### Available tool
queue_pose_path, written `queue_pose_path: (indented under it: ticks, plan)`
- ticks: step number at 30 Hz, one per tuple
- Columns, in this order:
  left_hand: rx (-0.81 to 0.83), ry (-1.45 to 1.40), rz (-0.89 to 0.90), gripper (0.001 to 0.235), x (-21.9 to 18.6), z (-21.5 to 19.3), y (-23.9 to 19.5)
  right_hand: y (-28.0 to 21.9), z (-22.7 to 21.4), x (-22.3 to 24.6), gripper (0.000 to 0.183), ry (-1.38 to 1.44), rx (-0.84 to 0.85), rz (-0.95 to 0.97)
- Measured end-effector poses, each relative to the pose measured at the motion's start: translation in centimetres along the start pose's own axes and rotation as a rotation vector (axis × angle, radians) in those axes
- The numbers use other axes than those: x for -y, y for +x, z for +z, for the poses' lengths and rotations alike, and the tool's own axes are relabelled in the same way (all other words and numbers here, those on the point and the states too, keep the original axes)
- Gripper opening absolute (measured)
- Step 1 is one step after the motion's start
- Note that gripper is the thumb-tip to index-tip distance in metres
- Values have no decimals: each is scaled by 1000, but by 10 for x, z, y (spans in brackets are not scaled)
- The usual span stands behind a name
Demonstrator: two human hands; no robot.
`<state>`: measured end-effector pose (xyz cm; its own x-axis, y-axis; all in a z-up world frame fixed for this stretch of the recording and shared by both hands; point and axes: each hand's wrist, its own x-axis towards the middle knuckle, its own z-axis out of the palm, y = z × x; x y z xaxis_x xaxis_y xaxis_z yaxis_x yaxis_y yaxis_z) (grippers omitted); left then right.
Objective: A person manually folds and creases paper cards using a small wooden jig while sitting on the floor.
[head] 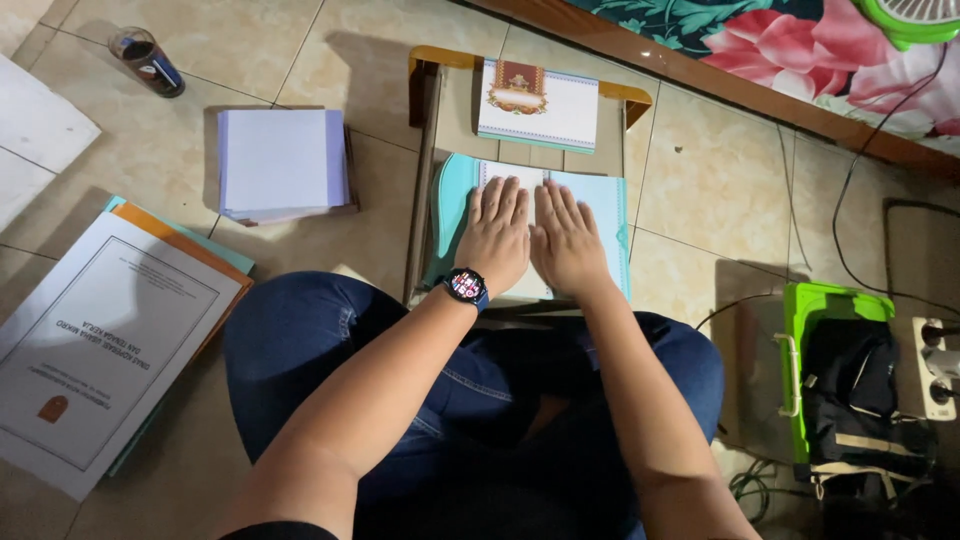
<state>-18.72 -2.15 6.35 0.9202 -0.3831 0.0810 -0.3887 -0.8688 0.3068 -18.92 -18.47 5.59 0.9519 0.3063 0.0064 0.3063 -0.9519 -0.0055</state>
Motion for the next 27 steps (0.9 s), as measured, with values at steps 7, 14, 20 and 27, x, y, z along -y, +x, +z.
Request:
queue_pose_path:
  ticks: [7, 14, 20, 27]
  plan:
    - [-11, -16, 2, 55, 1, 5, 1, -77, -14, 29, 85, -15, 49, -33]
    - [-48, 17, 11, 56, 1, 7, 1, -117, -30, 49, 102, -15, 297, 23]
    - [-40, 44, 11, 57, 3, 14, 5, -98, 1, 8, 65, -127, 228, -85]
    - [-40, 116, 62, 51, 9, 21, 8, -47, -33, 18, 61, 468, 134, 373]
